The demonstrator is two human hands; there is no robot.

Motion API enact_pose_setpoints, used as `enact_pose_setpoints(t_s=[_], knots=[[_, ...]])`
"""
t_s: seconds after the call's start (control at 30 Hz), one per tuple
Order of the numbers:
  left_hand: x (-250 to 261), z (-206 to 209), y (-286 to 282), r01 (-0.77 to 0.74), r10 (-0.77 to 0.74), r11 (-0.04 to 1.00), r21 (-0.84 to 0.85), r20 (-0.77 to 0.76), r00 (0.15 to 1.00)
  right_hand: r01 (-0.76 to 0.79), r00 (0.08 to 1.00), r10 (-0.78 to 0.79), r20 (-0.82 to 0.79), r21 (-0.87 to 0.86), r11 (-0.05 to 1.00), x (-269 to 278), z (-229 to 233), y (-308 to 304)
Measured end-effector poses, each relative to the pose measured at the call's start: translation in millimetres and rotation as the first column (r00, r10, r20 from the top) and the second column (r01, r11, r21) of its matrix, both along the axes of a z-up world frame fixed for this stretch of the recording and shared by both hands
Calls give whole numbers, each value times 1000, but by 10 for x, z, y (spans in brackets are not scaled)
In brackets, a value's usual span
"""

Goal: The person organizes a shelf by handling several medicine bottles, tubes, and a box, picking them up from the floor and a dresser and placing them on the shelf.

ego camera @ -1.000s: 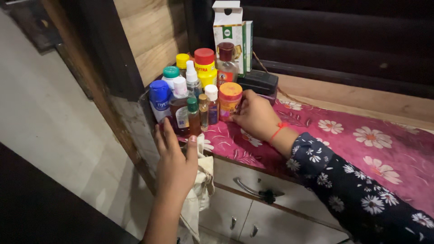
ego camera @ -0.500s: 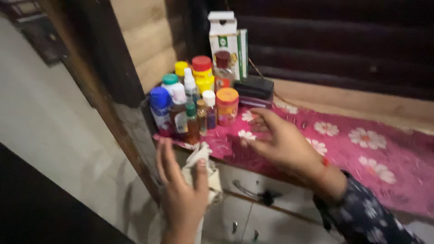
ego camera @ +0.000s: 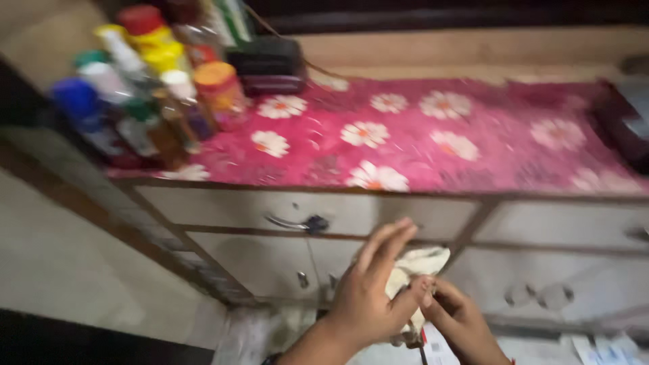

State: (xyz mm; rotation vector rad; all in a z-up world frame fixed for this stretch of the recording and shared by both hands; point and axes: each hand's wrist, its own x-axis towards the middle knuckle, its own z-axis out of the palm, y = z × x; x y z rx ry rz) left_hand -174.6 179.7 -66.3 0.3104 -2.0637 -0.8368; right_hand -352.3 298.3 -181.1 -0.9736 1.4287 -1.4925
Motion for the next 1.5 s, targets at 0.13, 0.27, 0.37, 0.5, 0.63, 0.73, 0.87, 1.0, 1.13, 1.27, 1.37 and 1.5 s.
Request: enact_pose_setpoints(t_s=[0.13, 0.27, 0.37, 0.5, 0.63, 0.73, 0.87, 1.0, 1.13, 1.27, 1.37, 1.5], knots=[[-471, -841, 227, 192, -198, 980, 52, 341, 919, 284, 895, -203, -398, 157, 946, -417, -413, 586], [-843, -1595, 438, 181, -68, 962, -206, 462, 884, 417, 781, -517, -350, -324, 849, -1049, -622, 1329], [-867, -2063, 724, 201, -137, 976, -88, 470, 872, 660, 703, -556, -443, 118, 742, -1496, -965, 1630], [-1281, -2590, 925, 198, -242, 970, 140, 479, 844, 674, 701, -588, -405, 104, 732, -1941, -1286, 1978], [-1397, -2869, 1161, 100, -129, 991, 92, 873, 470, 672, 739, -654, 162, -116, 731, -1989, -1526, 2398], [-1610, -2976, 1210, 244, -280, 960, 140, 563, 777, 693, 708, -586, 394, -230, 683, -2126, -1662, 2587], [-1658, -2959, 1353, -44, -480, 716, 697, 537, 694, 822, 538, -557, 632, -249, 511, -2149, -1942, 3060], [-1840, -3128, 1448, 262, -314, 949, 175, 481, 818, 897, 428, -576, 697, -251, 363, -2153, -2098, 3749], [-1930, -3376, 1634, -62, -536, 688, 723, 564, 628, 950, 310, -638, 705, -252, 184, -1917, -2189, 4396], [-2051, -3755, 1771, 352, -382, 921, 169, 579, 720, 914, 371, -780, 504, -346, 212, -1420, -2220, 5102], [-2020, -3795, 1898, 349, -490, 871, 346, 660, 569, 990, 138, -964, 227, -27, 135, -1102, -2521, 5517], [-2003, -3788, 2007, 282, -531, 847, 450, 725, 437, 740, 318, -948, -23, 631, 233, -852, -3269, 5337]])
